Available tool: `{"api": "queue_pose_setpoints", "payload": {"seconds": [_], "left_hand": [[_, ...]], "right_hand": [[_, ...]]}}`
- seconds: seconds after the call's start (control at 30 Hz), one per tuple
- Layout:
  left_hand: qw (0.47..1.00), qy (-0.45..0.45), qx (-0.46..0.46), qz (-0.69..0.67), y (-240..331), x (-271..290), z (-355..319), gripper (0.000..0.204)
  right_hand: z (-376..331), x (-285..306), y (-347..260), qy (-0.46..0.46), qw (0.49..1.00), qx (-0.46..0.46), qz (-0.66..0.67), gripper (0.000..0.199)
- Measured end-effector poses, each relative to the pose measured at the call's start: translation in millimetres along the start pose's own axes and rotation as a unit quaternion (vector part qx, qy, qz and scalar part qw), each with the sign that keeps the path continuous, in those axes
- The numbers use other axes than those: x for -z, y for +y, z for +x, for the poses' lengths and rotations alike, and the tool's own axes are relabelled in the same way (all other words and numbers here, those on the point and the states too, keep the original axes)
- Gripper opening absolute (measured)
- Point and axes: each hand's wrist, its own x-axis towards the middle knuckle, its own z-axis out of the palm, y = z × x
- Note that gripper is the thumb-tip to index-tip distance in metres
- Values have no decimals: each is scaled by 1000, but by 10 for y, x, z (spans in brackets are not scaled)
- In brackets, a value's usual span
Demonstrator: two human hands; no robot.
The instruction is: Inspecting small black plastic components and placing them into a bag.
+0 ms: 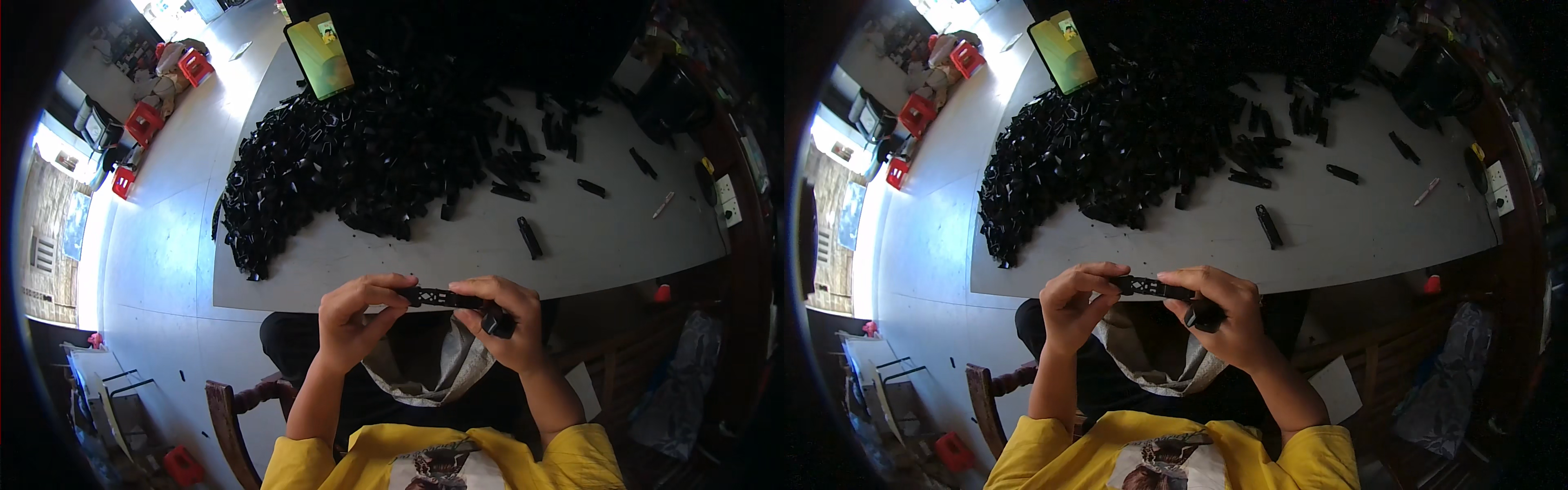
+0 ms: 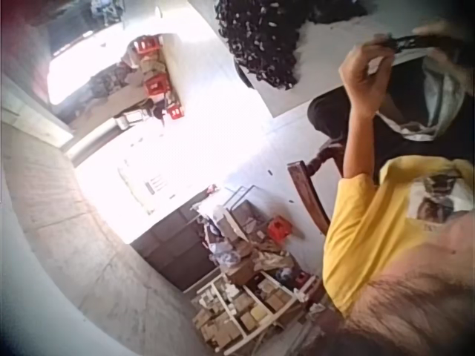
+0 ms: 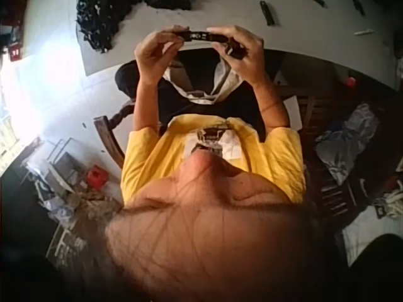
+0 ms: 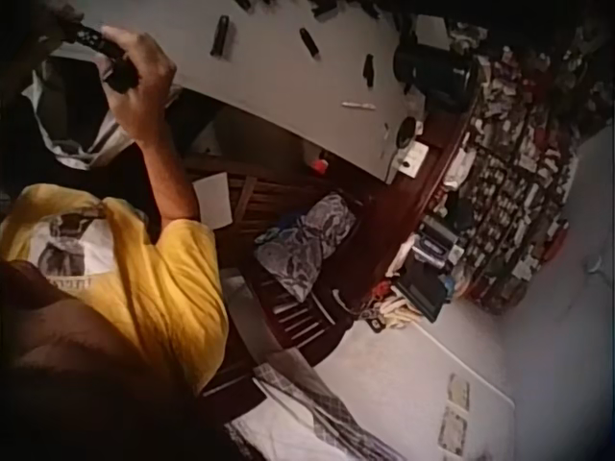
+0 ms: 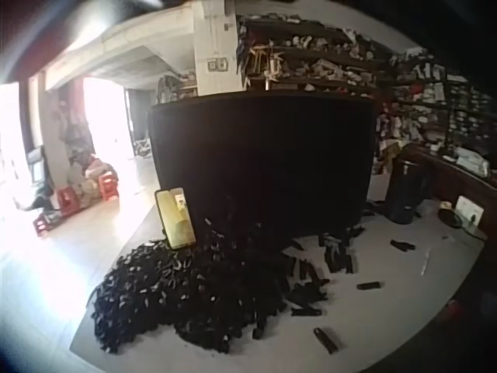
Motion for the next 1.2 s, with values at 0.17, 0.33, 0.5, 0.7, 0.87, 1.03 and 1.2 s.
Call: {"api": "queue_pose_setpoints", "payload": {"seconds": [0.17, 0.33, 0.5, 0.7, 0.87, 1.03, 1.2], "left_hand": [[1000, -6, -6, 7, 19, -9, -3, 17], [999, -18, -1, 26, 71, -26, -21, 12], [981, 10, 53, -187, 107, -160, -135, 22], [925, -58, 189, -323, 223, -367, -280, 47], [941, -48, 140, -304, 185, -448, -410, 46], [902, 12, 236, -361, 168, -591, -524, 44], [821, 56, 145, -550, 38, -459, -519, 56]], "right_hand": [[-15, 4, -11, -9, 1000, 2, -7, 29], [-17, 46, -40, -39, 998, 20, -39, 30], [-150, 48, -6, -151, 974, 107, -129, 32], [-381, -121, 45, -181, 975, 115, -54, 34], [-450, -210, -20, -135, 983, 123, -8, 28], [-451, -224, -107, -165, 967, 187, -60, 30], [-408, -170, -63, -147, 982, 112, 32, 29]]}}
